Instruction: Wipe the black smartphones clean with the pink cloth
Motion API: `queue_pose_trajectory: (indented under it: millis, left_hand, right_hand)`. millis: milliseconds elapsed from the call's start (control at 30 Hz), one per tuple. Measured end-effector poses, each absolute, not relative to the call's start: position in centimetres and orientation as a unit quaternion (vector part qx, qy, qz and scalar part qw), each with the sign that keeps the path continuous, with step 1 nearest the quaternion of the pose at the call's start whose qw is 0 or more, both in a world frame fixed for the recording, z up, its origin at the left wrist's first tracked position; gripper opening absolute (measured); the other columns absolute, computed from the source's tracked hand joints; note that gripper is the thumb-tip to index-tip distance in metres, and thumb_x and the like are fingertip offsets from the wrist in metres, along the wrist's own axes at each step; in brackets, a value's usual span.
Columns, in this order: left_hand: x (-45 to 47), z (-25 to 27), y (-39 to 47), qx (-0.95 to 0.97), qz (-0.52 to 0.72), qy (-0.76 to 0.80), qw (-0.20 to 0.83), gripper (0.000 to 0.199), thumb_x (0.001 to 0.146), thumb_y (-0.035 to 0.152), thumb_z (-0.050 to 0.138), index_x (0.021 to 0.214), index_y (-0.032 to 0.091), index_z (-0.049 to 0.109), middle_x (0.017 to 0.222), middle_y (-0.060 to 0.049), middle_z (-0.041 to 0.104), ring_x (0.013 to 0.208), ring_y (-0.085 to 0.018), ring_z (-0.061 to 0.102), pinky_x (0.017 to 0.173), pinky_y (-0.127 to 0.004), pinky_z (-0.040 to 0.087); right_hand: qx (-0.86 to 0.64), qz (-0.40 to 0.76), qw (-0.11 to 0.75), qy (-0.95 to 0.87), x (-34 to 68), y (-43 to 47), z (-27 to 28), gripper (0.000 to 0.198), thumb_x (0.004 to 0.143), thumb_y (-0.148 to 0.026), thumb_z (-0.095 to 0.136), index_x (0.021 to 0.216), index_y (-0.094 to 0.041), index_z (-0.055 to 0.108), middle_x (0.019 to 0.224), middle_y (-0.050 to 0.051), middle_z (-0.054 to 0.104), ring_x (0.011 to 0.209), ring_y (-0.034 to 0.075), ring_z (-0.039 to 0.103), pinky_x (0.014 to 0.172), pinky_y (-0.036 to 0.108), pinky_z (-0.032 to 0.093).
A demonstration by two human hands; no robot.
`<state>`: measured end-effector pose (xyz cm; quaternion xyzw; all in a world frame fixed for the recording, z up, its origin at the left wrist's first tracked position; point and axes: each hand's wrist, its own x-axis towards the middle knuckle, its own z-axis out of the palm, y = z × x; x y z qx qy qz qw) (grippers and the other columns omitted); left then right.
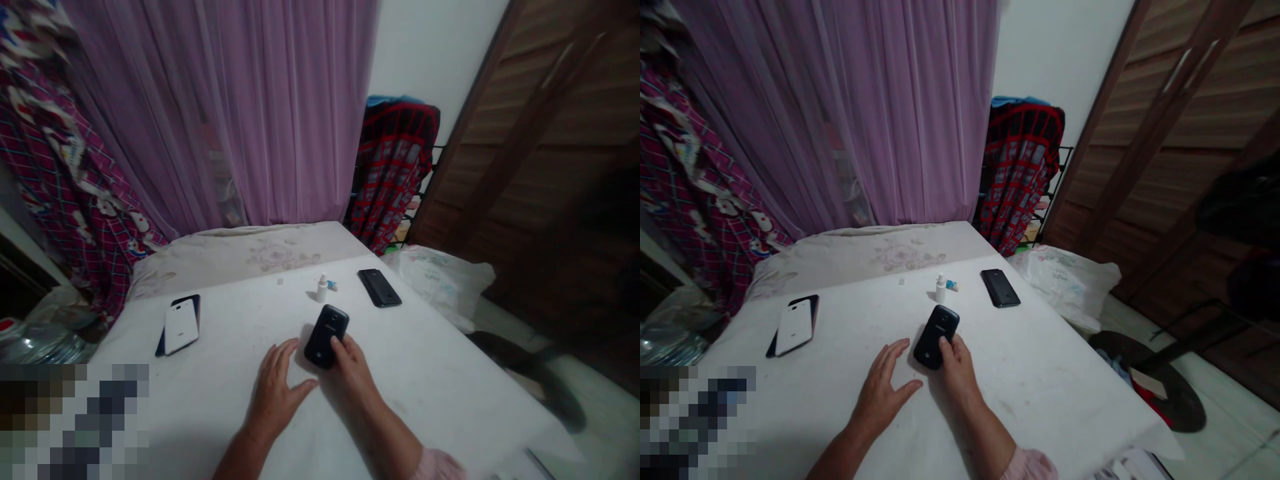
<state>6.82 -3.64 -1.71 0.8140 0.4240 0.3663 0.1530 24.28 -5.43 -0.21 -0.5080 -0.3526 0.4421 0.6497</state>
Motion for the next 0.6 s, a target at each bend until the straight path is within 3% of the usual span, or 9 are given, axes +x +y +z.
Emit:
queue_pose_trajectory:
  millis: [133,233,433,600]
  left_hand:
    - [6.0,-2.3,-3.1,0.816,0.355,0.435,0.137,0.046,0.084,0.03,0.058,0.128,0.025,0.051,0.127,-0.008,0.063,0.117,-0.026,0.06,0.104,-0.047,0.047]
    - [5.6,-2.7,-2.5,0.812,0.359,0.441,0.136,0.038,0.087,0.029,0.053,0.124,0.025,0.056,0.123,-0.007,0.066,0.113,-0.024,0.063,0.098,-0.042,0.052]
    - [5.8,-3.6,-2.0,0.806,0.377,0.442,0.116,0.034,0.088,0.03,0.051,0.12,0.025,0.06,0.118,-0.005,0.068,0.108,-0.023,0.066,0.094,-0.04,0.055]
    - [5.6,-4.1,-1.6,0.809,0.384,0.433,0.107,0.033,0.088,0.03,0.051,0.119,0.025,0.061,0.116,-0.005,0.069,0.106,-0.023,0.067,0.092,-0.04,0.056]
  right_hand:
    - [-0.599,0.309,0.652,-0.347,32.6,-3.1,1.3,0.054,0.076,-0.058,0.061,0.11,-0.017,0.067,0.099,0.008,0.073,0.09,0.025,0.067,0.077,0.036,0.055]
    - [-0.742,0.167,0.547,-0.35,39.0,-0.5,2.4,0.051,0.081,-0.048,0.054,0.117,-0.015,0.067,0.101,0.009,0.073,0.092,0.024,0.067,0.08,0.034,0.053]
    - [-0.835,0.114,0.428,-0.327,45.3,3.7,3.2,0.03,0.087,-0.029,0.055,0.107,-0.012,0.07,0.097,0.012,0.071,0.096,0.027,0.065,0.086,0.04,0.05]
    - [-0.868,0.095,0.345,-0.344,45.5,5.3,2.9,0.029,0.094,-0.037,0.056,0.116,-0.018,0.06,0.117,0.008,0.061,0.1,0.022,0.061,0.086,0.042,0.052]
